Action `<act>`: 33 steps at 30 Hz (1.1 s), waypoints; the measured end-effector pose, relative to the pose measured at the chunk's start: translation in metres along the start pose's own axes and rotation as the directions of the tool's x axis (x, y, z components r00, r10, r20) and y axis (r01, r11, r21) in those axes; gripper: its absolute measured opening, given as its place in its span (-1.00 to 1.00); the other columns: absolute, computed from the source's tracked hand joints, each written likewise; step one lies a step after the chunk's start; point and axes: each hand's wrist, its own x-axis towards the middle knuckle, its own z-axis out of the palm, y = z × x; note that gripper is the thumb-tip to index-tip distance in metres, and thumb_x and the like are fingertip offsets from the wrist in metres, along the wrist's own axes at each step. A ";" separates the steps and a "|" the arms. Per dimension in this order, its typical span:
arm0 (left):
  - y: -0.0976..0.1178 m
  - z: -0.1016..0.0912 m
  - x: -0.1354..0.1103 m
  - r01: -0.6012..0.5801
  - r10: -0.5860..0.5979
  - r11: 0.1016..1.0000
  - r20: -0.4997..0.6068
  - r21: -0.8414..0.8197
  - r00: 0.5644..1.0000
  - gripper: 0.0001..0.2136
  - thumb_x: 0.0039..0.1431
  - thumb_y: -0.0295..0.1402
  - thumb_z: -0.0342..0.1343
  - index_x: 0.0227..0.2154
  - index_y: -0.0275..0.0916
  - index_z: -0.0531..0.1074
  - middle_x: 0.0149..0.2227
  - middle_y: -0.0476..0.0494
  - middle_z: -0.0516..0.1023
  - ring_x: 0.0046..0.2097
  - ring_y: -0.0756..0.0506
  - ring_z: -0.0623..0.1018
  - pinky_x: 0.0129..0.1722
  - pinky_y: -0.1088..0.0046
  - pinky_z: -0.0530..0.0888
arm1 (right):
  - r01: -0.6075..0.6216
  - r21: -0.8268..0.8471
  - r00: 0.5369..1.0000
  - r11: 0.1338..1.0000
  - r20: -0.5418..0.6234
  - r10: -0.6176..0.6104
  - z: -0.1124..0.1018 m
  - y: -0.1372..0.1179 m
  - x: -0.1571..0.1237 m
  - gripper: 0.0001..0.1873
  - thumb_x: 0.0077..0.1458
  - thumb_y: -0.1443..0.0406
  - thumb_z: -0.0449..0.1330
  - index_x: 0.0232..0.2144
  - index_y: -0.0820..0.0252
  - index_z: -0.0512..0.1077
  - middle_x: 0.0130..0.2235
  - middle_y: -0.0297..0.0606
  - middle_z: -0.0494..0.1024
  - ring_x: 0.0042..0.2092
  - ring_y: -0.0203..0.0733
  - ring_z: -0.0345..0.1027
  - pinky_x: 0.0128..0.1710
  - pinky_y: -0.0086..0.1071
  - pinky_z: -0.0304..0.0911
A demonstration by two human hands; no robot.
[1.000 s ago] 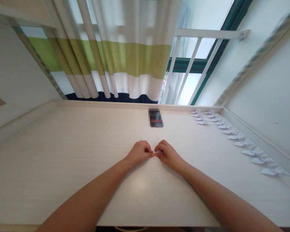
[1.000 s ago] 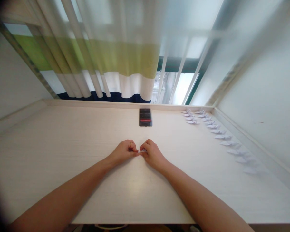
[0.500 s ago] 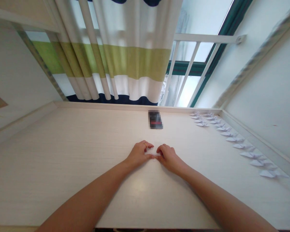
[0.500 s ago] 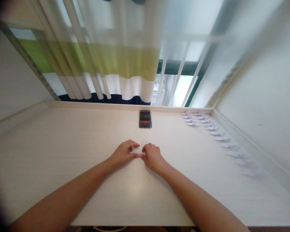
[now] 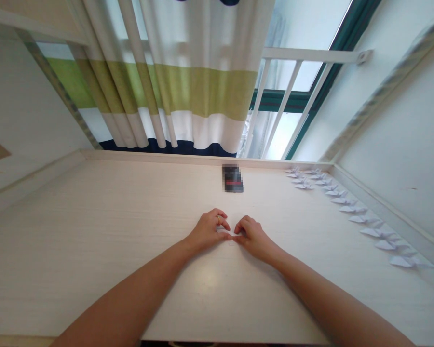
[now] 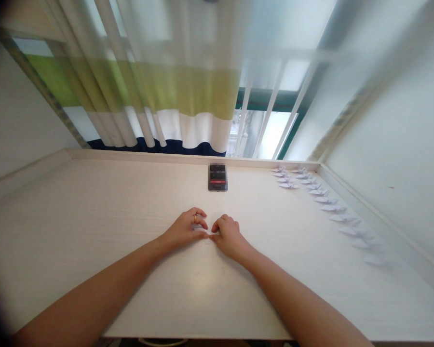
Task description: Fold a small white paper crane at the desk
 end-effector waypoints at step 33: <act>0.004 0.002 -0.007 -0.261 0.277 0.961 -0.240 0.097 0.930 -0.93 -0.02 -0.46 0.08 -0.49 -0.25 0.46 -0.39 -0.11 0.47 -0.28 -0.04 0.43 -0.22 0.40 0.36 | 0.534 -0.089 0.791 0.841 -0.299 -0.533 0.003 0.015 0.003 -0.89 0.01 0.44 0.02 -0.42 0.21 0.33 -0.37 -0.22 0.43 -0.28 -0.22 0.25 -0.25 -0.31 0.17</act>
